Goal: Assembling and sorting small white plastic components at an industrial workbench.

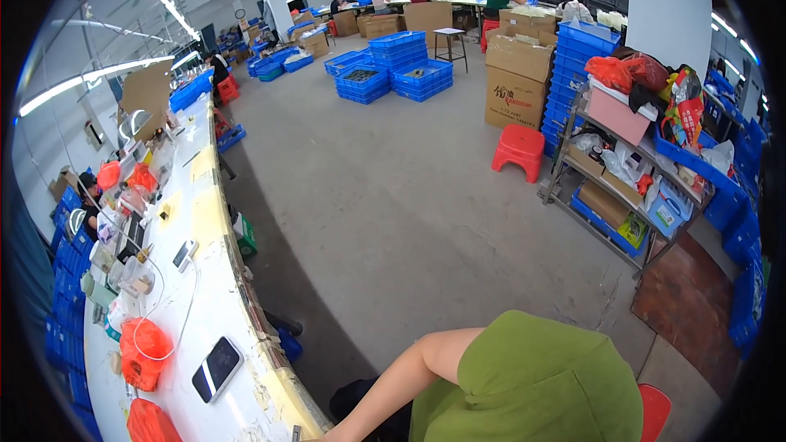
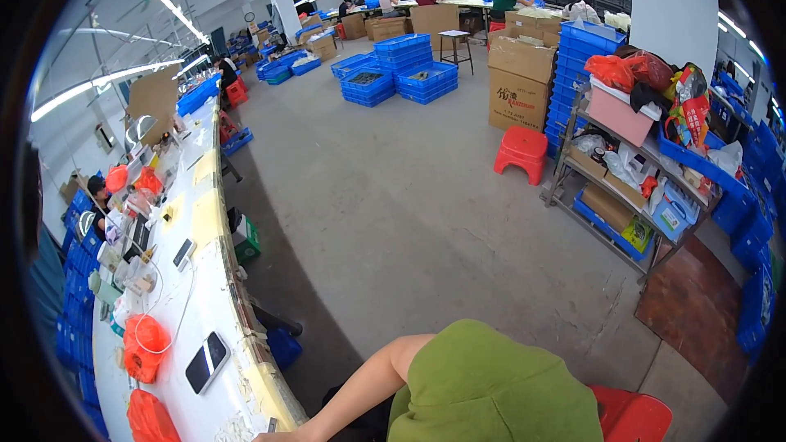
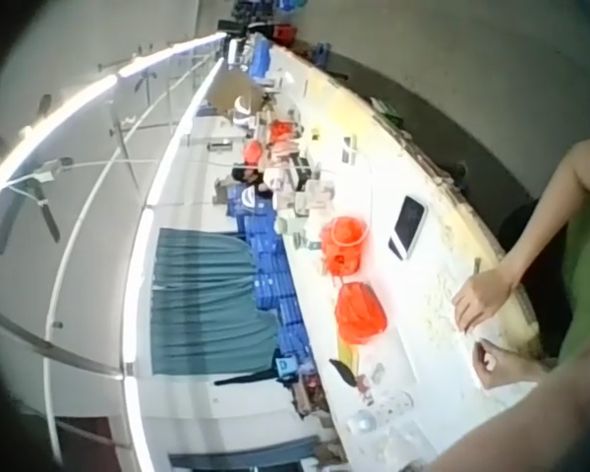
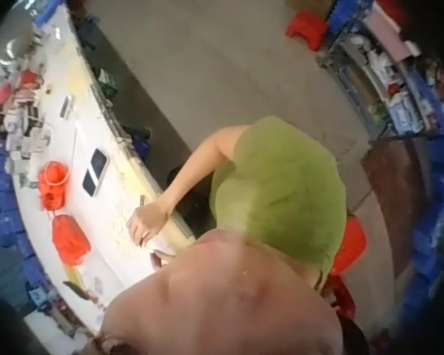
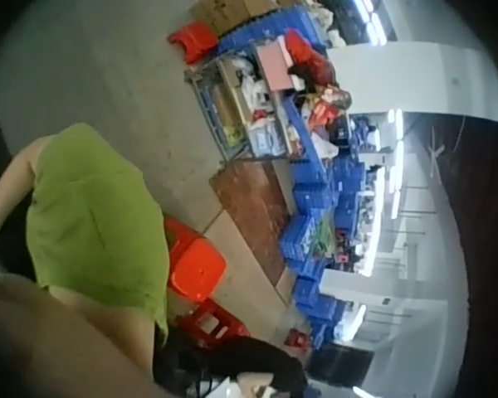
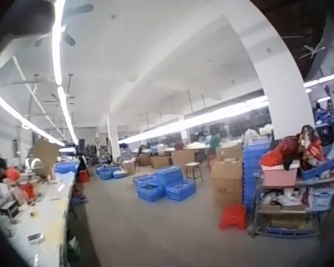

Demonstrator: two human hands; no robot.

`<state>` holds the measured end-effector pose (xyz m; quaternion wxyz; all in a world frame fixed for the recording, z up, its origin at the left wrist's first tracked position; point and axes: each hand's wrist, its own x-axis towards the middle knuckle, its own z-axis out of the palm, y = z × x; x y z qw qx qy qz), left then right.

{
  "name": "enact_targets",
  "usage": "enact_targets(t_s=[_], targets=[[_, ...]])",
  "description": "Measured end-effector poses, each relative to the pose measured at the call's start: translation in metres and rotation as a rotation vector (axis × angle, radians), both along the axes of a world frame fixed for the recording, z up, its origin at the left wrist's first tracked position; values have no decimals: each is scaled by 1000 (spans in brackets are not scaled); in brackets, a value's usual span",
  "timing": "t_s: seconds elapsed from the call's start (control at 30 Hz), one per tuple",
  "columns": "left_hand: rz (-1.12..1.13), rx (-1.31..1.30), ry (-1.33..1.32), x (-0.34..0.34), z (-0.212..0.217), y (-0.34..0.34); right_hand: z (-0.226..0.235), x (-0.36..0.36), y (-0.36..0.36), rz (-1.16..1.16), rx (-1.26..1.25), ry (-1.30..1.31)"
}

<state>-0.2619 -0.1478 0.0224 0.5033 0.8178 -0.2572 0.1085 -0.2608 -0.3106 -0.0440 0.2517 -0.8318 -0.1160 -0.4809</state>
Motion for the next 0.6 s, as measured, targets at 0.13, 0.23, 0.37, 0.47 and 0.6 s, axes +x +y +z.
enact_targets(t_s=[0.13, 0.23, 0.37, 0.47, 0.6], targets=[[-40, 116, -43, -20, 5, 23, 4, -29, 25, -247, -222, 31], [9, 5, -87, -31, -16, 44, 10, -53, 45, -438, -387, 51], [42, -14, -60, -61, -9, 68, 14, -84, 71, -694, -598, 81], [62, 6, -16, -83, 1, 85, 19, -102, 90, -821, -704, 95], [43, 58, 31, -86, 3, 111, 24, -86, 103, 80, 28, -24]])
